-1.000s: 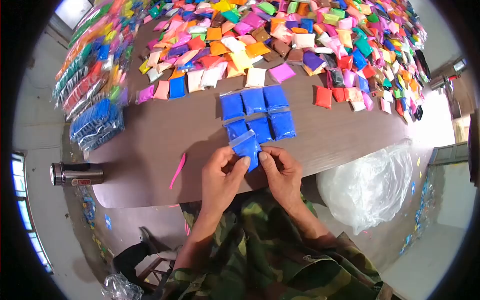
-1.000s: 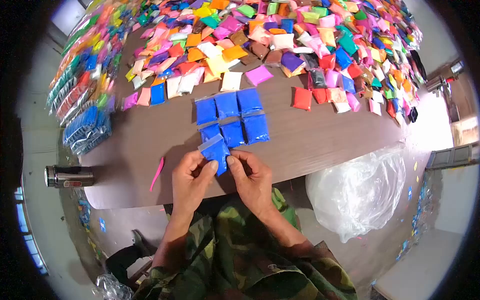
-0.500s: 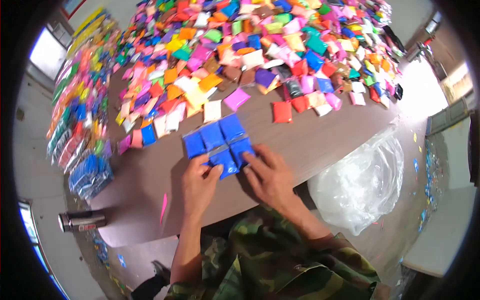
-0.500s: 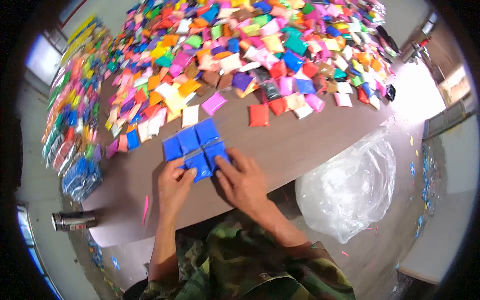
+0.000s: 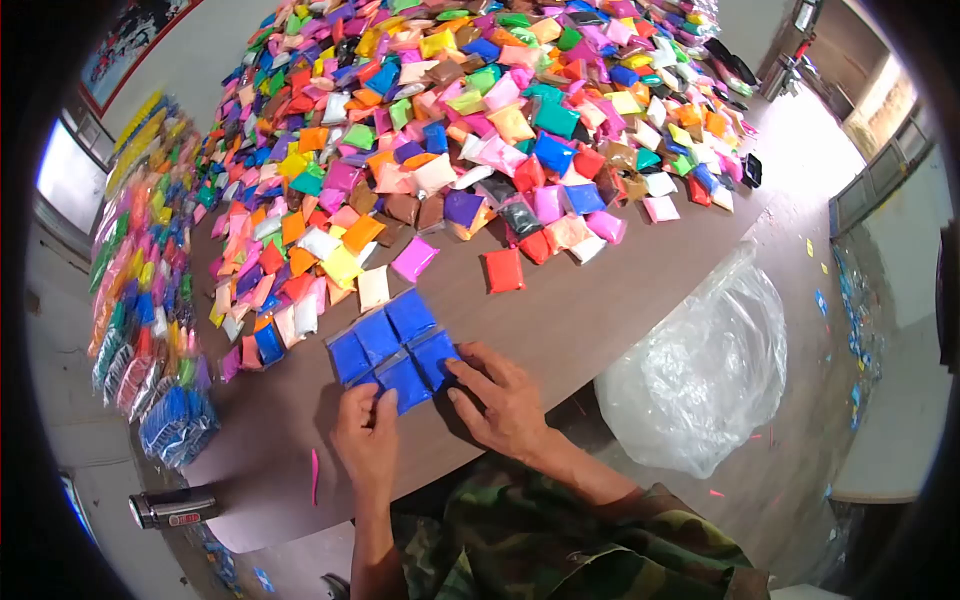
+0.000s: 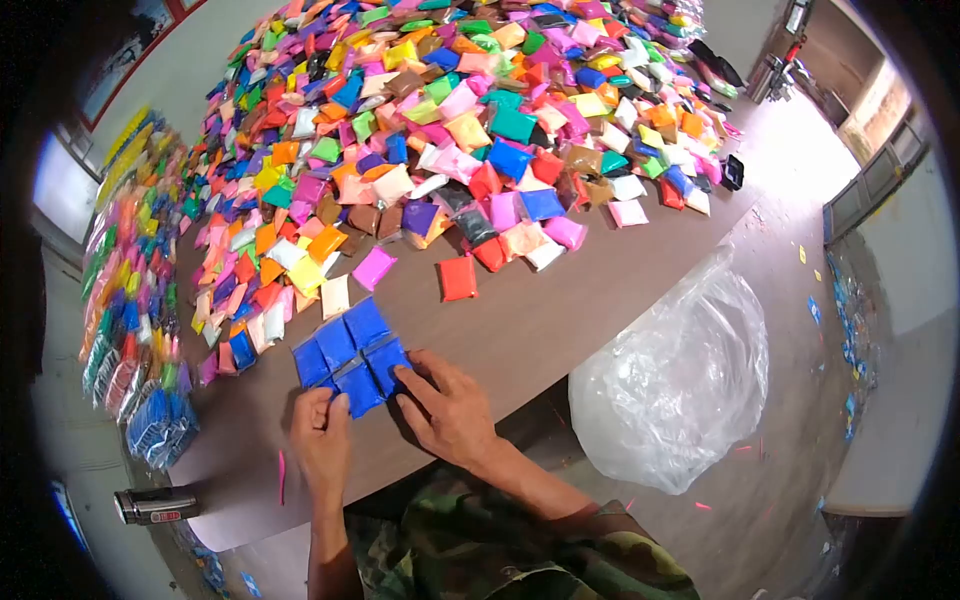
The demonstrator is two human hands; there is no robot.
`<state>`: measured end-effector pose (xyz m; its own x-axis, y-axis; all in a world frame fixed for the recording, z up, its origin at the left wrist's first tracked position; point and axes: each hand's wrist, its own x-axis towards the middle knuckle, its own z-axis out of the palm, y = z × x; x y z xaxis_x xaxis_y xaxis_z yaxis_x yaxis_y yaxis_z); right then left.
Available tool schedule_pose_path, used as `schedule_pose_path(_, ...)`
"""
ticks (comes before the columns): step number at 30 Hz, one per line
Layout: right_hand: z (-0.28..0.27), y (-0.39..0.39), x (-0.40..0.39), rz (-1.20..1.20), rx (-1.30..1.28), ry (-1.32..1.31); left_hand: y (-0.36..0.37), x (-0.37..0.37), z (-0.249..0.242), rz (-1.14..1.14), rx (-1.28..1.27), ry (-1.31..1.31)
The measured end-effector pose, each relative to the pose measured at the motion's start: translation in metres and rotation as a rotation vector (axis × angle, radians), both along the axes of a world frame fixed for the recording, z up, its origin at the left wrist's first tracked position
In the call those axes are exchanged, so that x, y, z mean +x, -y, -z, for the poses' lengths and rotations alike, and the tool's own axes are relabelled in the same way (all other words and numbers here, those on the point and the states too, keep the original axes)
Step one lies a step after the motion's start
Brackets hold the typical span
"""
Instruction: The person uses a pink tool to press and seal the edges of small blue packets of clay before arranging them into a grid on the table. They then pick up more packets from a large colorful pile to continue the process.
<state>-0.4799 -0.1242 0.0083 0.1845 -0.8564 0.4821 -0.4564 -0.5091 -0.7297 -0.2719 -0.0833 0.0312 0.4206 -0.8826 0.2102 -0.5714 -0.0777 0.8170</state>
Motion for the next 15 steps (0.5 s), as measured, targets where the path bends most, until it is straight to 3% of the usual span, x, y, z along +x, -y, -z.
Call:
schedule_pose_path(5, 0.004, -0.002, -0.001, 0.022, 0.04, 0.162, -0.016, 0.023, 0.003, -0.07, -0.119, 0.026)
schedule_pose_path(7, 0.006, -0.001, -0.002, 0.018, 0.049, 0.231, -0.022, 0.04, 0.008, -0.159, -0.071, 0.18)
schedule_pose_path(9, 0.004, -0.001, -0.006, 0.008, 0.069, 0.287, -0.028, 0.064, 0.015, -0.235, 0.026, 0.311)
schedule_pose_path(12, 0.007, 0.001, -0.014, -0.004, 0.062, 0.316, -0.034, 0.108, 0.044, -0.323, -0.133, 0.231)
schedule_pose_path(15, 0.01, 0.0, -0.025, -0.01, 0.102, 0.28, -0.039, 0.161, 0.044, -0.421, -0.037, 0.36)
